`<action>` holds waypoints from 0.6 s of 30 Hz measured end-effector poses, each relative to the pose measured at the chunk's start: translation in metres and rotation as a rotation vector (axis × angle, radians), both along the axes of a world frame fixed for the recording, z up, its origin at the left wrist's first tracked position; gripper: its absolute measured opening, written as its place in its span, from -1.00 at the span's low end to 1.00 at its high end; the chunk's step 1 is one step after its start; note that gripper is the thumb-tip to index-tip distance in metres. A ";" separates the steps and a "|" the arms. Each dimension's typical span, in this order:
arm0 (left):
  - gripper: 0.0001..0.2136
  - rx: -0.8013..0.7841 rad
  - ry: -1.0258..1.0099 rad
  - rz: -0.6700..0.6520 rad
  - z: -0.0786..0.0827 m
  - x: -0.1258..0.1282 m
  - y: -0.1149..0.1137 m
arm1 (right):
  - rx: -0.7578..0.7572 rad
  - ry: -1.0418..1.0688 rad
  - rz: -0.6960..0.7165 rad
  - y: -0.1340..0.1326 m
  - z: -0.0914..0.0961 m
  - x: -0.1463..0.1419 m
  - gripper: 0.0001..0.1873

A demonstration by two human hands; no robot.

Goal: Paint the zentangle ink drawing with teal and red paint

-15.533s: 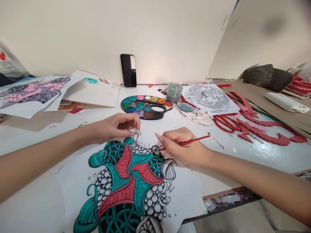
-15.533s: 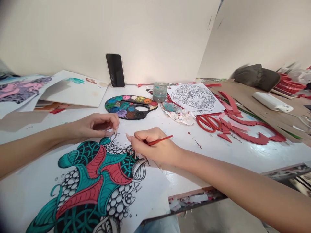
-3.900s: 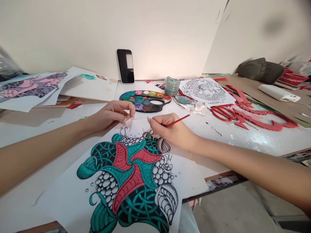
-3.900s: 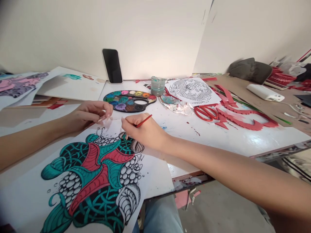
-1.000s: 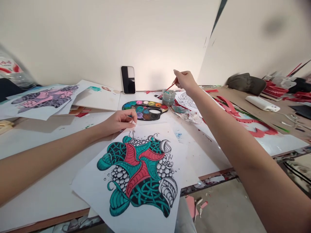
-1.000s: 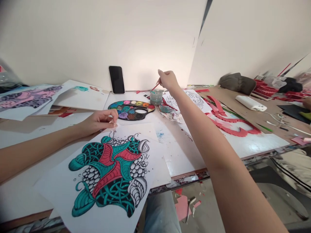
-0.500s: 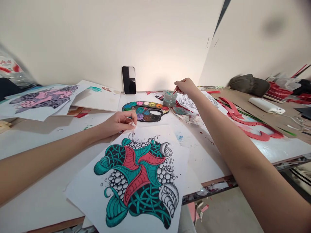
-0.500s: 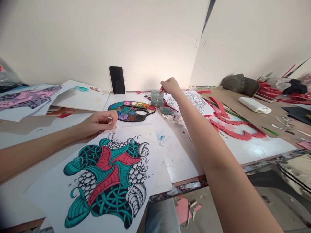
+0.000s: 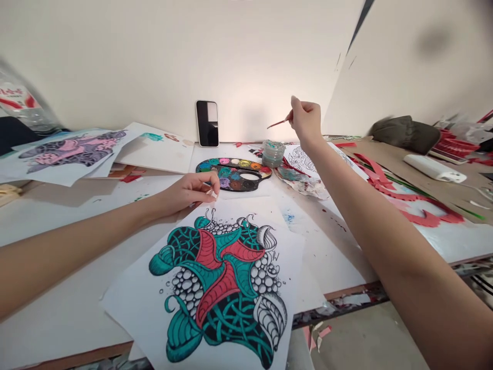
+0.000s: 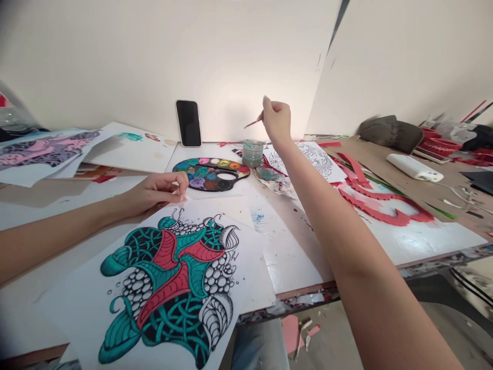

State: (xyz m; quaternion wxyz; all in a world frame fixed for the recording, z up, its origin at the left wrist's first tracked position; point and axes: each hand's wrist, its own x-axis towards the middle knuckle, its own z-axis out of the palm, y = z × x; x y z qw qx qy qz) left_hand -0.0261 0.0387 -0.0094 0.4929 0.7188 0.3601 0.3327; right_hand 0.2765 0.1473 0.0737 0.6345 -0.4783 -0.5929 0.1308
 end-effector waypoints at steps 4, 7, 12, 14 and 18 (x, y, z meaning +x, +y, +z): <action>-0.86 -0.027 -0.012 -0.002 0.001 0.001 -0.001 | 0.025 -0.139 0.199 -0.020 -0.009 -0.048 -0.39; -0.84 -0.096 -0.019 0.007 0.004 0.002 -0.004 | -0.176 -0.366 0.473 -0.036 -0.027 -0.078 -0.41; -0.81 -0.193 -0.026 0.009 0.007 0.005 -0.006 | -0.218 -0.415 0.549 -0.038 -0.051 -0.091 -0.37; -0.81 -0.196 -0.034 0.002 0.006 0.005 -0.006 | -0.219 -0.405 0.545 -0.035 -0.052 -0.089 -0.38; -0.82 -0.183 -0.046 -0.009 0.004 0.005 -0.005 | -0.357 -0.336 0.620 -0.031 -0.050 -0.085 -0.45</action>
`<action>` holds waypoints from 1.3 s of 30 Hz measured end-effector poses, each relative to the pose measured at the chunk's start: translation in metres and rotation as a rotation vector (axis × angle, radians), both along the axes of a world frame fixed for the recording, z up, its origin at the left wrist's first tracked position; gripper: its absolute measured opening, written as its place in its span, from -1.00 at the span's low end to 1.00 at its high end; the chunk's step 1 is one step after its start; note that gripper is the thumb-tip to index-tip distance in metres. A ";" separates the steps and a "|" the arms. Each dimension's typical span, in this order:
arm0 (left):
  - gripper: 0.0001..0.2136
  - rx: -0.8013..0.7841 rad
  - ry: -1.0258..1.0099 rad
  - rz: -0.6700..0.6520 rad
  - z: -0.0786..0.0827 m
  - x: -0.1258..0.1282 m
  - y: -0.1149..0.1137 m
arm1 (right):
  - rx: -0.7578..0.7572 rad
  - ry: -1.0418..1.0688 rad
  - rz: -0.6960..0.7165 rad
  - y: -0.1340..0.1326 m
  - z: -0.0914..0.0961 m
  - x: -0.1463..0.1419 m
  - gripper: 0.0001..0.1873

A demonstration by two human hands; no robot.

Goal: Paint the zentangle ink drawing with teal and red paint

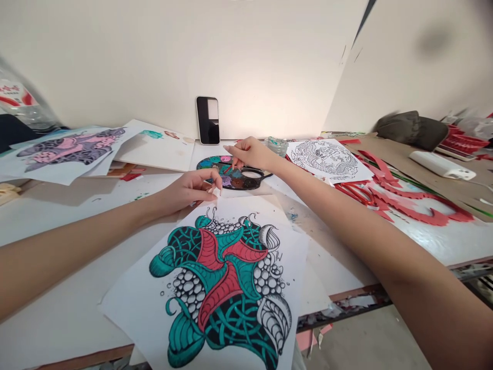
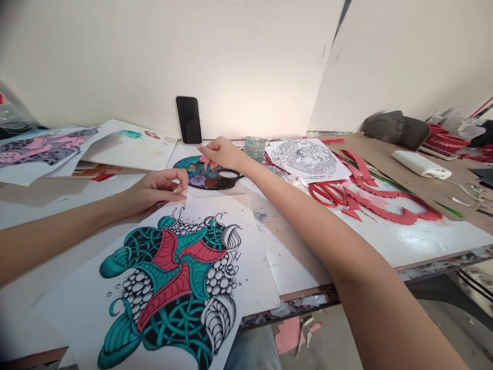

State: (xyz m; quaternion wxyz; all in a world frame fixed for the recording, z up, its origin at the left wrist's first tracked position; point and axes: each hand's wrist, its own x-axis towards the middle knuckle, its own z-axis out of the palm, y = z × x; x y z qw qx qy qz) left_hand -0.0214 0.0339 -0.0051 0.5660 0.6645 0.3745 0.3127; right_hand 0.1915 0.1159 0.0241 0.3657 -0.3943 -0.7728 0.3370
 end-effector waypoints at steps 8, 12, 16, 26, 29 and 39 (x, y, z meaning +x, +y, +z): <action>-0.83 0.027 0.017 0.008 0.002 0.000 -0.002 | -0.035 -0.127 0.013 0.001 0.000 0.005 -0.63; -0.83 0.000 0.025 0.002 0.004 0.001 -0.003 | -0.154 -0.195 0.092 0.000 0.006 0.009 -0.69; -0.83 -0.009 0.018 -0.008 0.006 0.002 -0.004 | -0.179 -0.226 0.089 -0.004 0.010 0.010 -0.74; -0.85 -0.006 0.035 -0.038 0.006 0.000 -0.003 | 0.219 -0.128 -0.001 -0.028 0.059 0.014 -0.45; -0.85 0.002 0.030 -0.033 0.006 -0.001 -0.003 | 0.122 -0.010 -0.031 -0.051 0.066 0.011 -0.32; -0.88 0.156 0.033 -0.130 0.003 -0.004 0.000 | -0.305 0.315 0.011 -0.152 -0.018 0.027 -0.45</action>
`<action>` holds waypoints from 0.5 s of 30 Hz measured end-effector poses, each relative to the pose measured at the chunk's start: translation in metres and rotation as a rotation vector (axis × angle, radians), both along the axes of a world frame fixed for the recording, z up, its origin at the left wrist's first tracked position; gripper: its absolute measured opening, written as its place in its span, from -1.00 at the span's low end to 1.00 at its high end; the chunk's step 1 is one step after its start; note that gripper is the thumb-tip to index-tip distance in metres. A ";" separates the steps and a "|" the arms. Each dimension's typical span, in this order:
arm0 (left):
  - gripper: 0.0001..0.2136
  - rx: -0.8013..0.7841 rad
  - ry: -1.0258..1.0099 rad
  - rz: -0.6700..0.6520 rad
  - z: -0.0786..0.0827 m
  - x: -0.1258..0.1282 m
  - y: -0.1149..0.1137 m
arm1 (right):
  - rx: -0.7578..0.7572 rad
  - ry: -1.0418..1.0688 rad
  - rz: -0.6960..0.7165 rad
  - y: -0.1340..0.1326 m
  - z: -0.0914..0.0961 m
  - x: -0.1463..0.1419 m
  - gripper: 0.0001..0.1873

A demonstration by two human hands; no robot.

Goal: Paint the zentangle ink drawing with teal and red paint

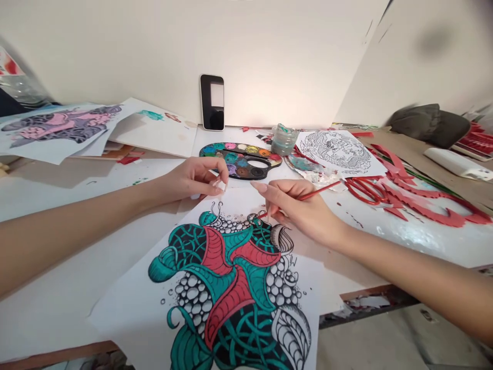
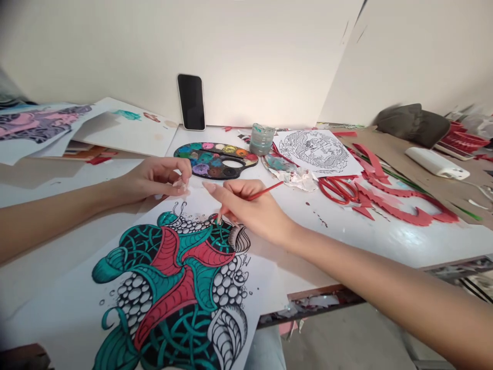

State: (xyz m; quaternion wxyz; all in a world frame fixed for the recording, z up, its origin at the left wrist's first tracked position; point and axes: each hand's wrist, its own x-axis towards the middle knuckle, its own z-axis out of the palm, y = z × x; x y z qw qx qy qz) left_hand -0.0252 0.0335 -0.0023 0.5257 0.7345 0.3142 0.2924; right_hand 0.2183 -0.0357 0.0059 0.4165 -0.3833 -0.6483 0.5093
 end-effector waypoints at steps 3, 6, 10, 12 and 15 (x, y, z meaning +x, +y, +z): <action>-0.89 0.080 0.031 -0.044 -0.003 -0.003 0.005 | -0.073 0.036 -0.014 0.000 -0.010 0.002 -0.47; -0.87 0.150 0.065 -0.077 -0.005 -0.006 0.011 | -0.009 -0.029 -0.004 0.003 -0.011 0.004 -0.50; -0.87 0.166 0.095 -0.092 -0.006 -0.006 0.012 | 0.115 -0.121 -0.044 0.002 -0.009 0.007 -0.49; -0.87 0.146 0.101 -0.081 -0.005 -0.006 0.009 | 0.139 -0.150 -0.054 0.001 -0.009 0.007 -0.51; -0.88 0.137 0.091 -0.047 -0.003 -0.005 0.006 | 0.158 -0.172 -0.049 0.001 -0.009 0.007 -0.54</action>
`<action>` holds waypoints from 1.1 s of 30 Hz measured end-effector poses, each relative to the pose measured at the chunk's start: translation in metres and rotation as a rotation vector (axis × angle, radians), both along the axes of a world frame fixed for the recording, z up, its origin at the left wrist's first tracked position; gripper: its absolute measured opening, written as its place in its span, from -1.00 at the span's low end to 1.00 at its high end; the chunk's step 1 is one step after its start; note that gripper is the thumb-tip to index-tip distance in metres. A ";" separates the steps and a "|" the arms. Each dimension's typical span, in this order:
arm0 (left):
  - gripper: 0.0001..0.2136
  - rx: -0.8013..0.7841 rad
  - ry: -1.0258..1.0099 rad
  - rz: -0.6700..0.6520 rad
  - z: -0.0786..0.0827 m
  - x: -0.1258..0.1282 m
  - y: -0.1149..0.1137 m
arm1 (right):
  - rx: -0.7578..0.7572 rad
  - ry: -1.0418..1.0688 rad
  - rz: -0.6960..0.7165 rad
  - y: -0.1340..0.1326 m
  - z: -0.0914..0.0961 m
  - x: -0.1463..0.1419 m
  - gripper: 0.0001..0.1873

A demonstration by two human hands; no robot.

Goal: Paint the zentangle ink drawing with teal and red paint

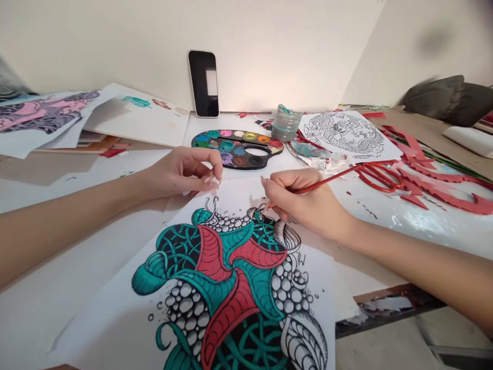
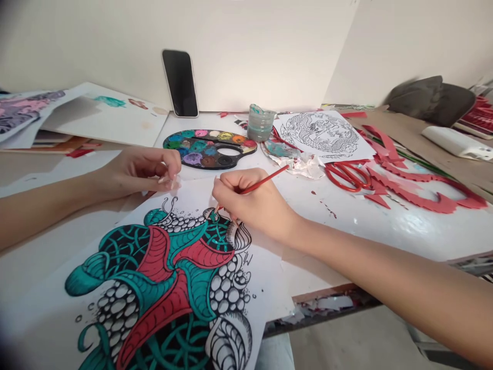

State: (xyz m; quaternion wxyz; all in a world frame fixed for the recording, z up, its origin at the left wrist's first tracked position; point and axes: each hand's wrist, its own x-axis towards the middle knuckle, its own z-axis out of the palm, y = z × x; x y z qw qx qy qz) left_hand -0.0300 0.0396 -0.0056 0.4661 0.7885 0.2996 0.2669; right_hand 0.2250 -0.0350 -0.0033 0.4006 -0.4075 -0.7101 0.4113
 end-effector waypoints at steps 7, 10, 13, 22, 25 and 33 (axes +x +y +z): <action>-0.81 -0.022 0.015 0.009 -0.001 -0.001 0.005 | 0.044 -0.073 0.023 0.000 -0.002 0.002 -0.59; -0.79 -0.017 0.024 0.027 0.000 0.000 0.004 | 0.046 -0.056 0.018 0.001 -0.002 0.002 -0.57; -0.79 -0.025 0.036 0.029 0.001 0.000 0.003 | 0.052 -0.038 0.023 0.001 -0.002 0.002 -0.56; -0.82 -0.051 0.026 0.044 0.002 0.001 0.001 | 0.082 -0.038 0.030 0.000 -0.003 0.001 -0.56; -0.83 -0.048 0.016 0.052 0.002 0.001 0.001 | 0.091 -0.062 0.027 0.000 -0.003 0.001 -0.56; -0.83 -0.033 0.027 0.056 0.002 0.002 0.000 | 0.103 -0.070 0.034 -0.001 -0.003 0.002 -0.55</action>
